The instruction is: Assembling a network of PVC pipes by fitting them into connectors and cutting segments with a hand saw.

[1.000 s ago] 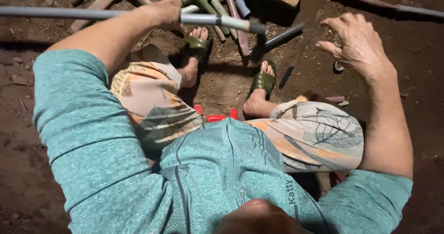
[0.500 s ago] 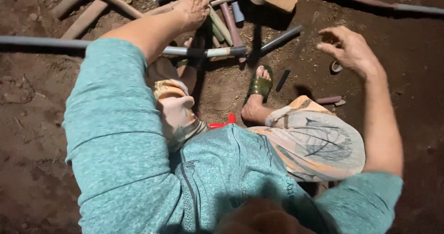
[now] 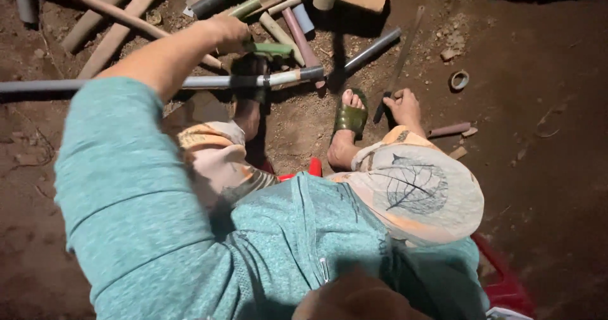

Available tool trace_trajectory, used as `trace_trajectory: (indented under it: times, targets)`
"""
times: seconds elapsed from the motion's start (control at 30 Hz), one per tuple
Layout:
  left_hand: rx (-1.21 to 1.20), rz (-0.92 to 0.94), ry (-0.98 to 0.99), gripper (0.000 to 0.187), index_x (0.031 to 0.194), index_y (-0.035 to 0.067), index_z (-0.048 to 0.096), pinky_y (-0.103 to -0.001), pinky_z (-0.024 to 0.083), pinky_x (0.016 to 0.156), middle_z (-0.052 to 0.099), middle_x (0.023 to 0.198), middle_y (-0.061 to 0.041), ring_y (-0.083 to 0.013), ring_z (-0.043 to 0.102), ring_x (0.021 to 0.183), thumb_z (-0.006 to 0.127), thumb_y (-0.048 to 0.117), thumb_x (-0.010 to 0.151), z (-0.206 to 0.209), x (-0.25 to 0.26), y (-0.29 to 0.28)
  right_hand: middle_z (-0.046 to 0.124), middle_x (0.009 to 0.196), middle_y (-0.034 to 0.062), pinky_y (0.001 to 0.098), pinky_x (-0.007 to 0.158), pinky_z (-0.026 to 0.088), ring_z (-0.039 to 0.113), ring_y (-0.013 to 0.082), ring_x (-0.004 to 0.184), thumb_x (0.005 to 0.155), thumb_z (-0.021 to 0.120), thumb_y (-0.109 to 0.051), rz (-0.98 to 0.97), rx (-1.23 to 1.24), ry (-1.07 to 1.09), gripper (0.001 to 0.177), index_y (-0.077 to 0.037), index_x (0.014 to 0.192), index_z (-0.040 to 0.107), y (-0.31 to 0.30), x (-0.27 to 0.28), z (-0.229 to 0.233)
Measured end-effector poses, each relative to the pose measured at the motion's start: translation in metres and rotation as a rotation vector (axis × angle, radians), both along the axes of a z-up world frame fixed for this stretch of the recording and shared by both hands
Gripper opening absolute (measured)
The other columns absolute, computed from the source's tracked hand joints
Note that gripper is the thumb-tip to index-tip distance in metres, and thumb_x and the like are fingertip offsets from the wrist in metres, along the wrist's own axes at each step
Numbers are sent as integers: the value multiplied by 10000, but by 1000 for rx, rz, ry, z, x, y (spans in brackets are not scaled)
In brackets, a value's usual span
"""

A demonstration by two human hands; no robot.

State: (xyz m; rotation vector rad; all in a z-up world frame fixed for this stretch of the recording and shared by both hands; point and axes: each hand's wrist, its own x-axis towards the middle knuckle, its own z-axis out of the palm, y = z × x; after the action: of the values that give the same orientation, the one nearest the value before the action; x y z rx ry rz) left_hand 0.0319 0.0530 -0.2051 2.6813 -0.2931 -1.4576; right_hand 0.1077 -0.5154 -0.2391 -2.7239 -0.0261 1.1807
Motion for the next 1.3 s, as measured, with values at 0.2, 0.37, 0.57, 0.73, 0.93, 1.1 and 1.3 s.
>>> trace_trajectory:
  times: [0.2,0.37,0.57,0.73,0.93,1.1,1.3]
  targets:
    - [-611,708,425,318,1333,132,743,-424,565,929,762,1100,-78,-227,691,978,586,77,1063,61,-4,-4,648,997,79,515,792,484,653,357,960,952,888,-400,12,8,-356,379,-173,933,584,12,-31,-31]
    - [-1085,982,682,279,1347,9,601,-381,605,816,746,1257,-147,-285,738,1020,462,140,1144,88,-9,-35,680,1187,167,599,846,500,678,469,1088,908,869,-210,-122,-15,-431,430,-143,1158,525,23,-43,-30]
    - [-719,532,294,148,1092,74,749,-313,493,714,769,976,-35,-145,641,804,626,155,1091,141,5,-74,634,1196,173,582,911,480,619,432,1103,1105,520,-336,-247,-34,-276,263,-111,1150,648,-24,-17,-84]
    - [-479,347,106,290,1164,24,778,-288,456,556,685,854,-53,-146,577,660,629,255,1073,178,22,-133,662,791,56,344,481,468,583,160,546,1086,385,-166,-636,300,-152,128,-115,1099,503,-1,-9,43]
    - [-207,202,-266,214,1105,47,779,-390,592,599,748,884,-76,-241,708,728,621,98,969,133,61,-197,668,680,120,374,359,466,587,223,449,1091,253,-149,-592,541,-332,182,-157,1017,419,-46,65,148]
    - [-134,467,-608,222,1040,102,722,-273,518,536,667,775,24,-131,560,632,505,93,1085,31,96,-222,686,861,107,379,354,338,512,191,475,1004,382,-29,-495,634,-460,267,-187,1218,358,-43,101,310]
    - [168,407,-1004,201,1137,221,647,-462,449,578,761,859,55,-275,733,722,671,206,938,-36,106,-218,712,822,78,432,601,517,711,212,673,1165,468,-153,116,419,-804,170,-71,1304,520,-7,135,313]
